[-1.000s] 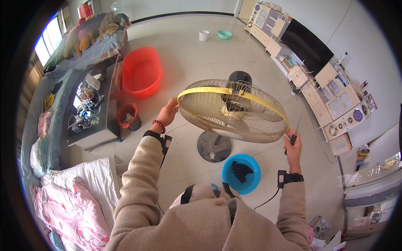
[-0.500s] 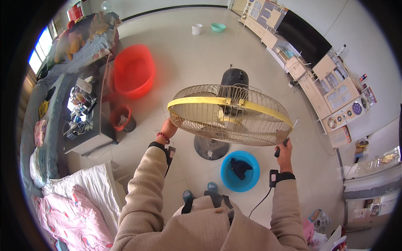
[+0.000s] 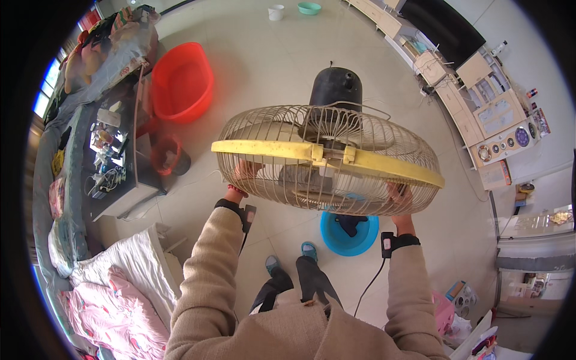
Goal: The person removes the front grille of a standing fan using a screwdriver. They unscrew the retaining ring, detach the grille, and place it into a red basin. The person then walks toward a window and briefly touches a pile of clothes.
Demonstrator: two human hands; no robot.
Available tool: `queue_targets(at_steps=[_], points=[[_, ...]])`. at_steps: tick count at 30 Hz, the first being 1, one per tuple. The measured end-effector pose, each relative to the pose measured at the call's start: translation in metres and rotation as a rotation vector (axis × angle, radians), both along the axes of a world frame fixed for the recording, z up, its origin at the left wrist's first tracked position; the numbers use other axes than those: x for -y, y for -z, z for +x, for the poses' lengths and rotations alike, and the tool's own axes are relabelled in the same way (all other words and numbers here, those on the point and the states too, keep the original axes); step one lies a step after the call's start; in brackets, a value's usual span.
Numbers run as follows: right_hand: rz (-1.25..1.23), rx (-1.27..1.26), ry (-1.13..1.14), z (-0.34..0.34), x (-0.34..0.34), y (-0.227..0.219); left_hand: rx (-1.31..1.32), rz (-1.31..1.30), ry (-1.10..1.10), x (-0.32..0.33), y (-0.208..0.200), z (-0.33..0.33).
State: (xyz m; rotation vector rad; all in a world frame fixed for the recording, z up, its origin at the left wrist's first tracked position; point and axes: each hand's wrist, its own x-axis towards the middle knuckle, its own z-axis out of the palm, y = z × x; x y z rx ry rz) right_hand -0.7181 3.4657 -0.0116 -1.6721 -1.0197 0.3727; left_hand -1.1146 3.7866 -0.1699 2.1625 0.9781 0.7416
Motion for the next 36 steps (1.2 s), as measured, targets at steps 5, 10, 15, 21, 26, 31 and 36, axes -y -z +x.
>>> queue_targets(at_steps=[5,10,15,21,26,31,36], points=[[-0.019,-0.019,-0.028,0.003,-0.003,0.004,-0.119,-0.064,-0.044,0.007,0.004,0.000],[-0.105,-0.215,0.021,0.004,0.001,-0.008,-0.141,-0.099,-0.050,0.012,0.007,0.007],[0.001,0.113,-0.081,0.011,0.005,0.012,-0.152,-0.137,-0.022,0.011,0.011,0.014],[0.069,0.173,-0.069,0.002,-0.016,0.051,-0.152,-0.175,0.001,0.006,0.018,0.020],[-0.094,-0.497,0.034,-0.017,-0.027,0.044,-0.159,-0.202,0.009,0.005,0.022,0.018],[-0.105,-0.121,0.020,-0.017,-0.020,0.042,-0.169,-0.228,0.011,0.005,0.020,0.016],[-0.047,0.181,-0.014,-0.016,-0.002,0.060,-0.140,-0.269,0.012,0.004,0.021,0.008]])
